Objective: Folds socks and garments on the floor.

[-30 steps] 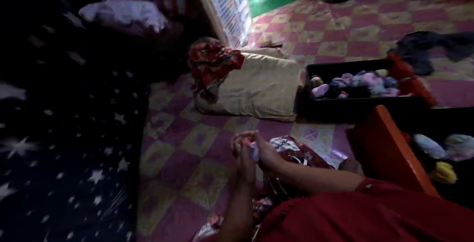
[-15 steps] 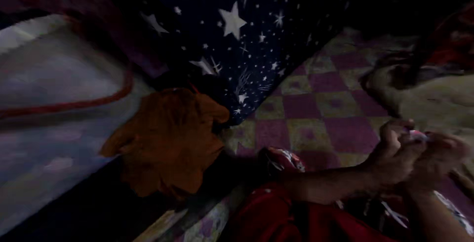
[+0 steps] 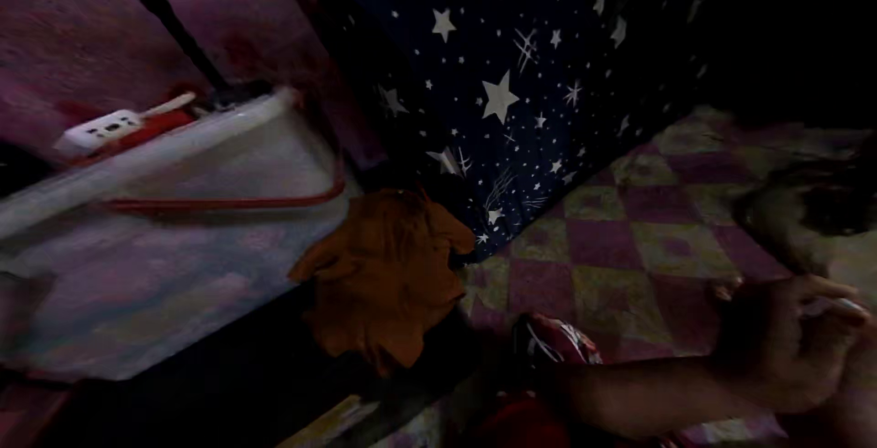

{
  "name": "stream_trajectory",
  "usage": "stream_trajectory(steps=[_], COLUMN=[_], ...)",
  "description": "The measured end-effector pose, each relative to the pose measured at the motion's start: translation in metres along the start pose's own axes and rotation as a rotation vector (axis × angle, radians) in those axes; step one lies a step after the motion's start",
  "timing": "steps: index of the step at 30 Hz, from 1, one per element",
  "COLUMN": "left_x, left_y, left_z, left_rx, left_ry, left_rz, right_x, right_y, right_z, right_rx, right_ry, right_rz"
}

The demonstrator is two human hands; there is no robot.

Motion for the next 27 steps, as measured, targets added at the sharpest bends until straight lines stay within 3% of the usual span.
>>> stream_trajectory(steps=[2, 4, 8, 10, 11, 14, 18, 20, 23, 27], left_x=[0.003, 0.005, 0.015, 0.026, 0.031, 0.048, 0.070, 0.076, 0.078, 0.078], left_y=[0.014, 0.021, -0.003, -0.026, -0.034, -0.054, -0.058, -0.062, -0.072, -0.082], left_z=[-0.005, -0.009, -0.005, 0.003, 0.005, 0.015, 0.030, 0.039, 0.048, 0.051], left_rx=[0.012, -0.008, -0.259, -0.348, -0.353, -0.412, -0.435, -0.502, -0.629, -0.676], left_ry=[-0.047, -0.065, -0.167, -0.206, -0.192, -0.159, -0.243, -0.223, -0.100, -0.045], left_rz=[0.064, 0.202, 0.380, 0.368, 0.349, 0.328, 0.300, 0.371, 0.534, 0.524], right_x=[0.004, 0.002, -0.007, -0.030, -0.048, -0.091, -0.099, -0.096, -0.092, -0.090], right_y=[0.012, -0.005, -0.017, -0.007, -0.006, -0.023, -0.023, -0.016, -0.005, 0.023], right_z=[-0.008, -0.009, -0.015, -0.017, -0.018, -0.010, 0.010, 0.020, 0.030, 0.042], right_rx=[-0.055, -0.001, 0.334, 0.390, 0.344, -0.025, -0.396, -0.435, -0.339, 0.058], right_ry=[-0.054, -0.120, -0.003, 0.140, 0.237, 0.416, 0.421, 0.362, 0.277, 0.180], right_rz=[-0.256, -0.147, -0.325, -0.269, -0.159, 0.188, 0.414, 0.503, 0.492, 0.290])
Point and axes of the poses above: each hand's wrist, its own z-axis away from the middle knuckle, its own x-axis out of the palm, y = z × x, the point moved 9 cm from there along -z, towards the middle knuckle, and after that the axes turned 12 degrees about z, right-handed, at the moved point
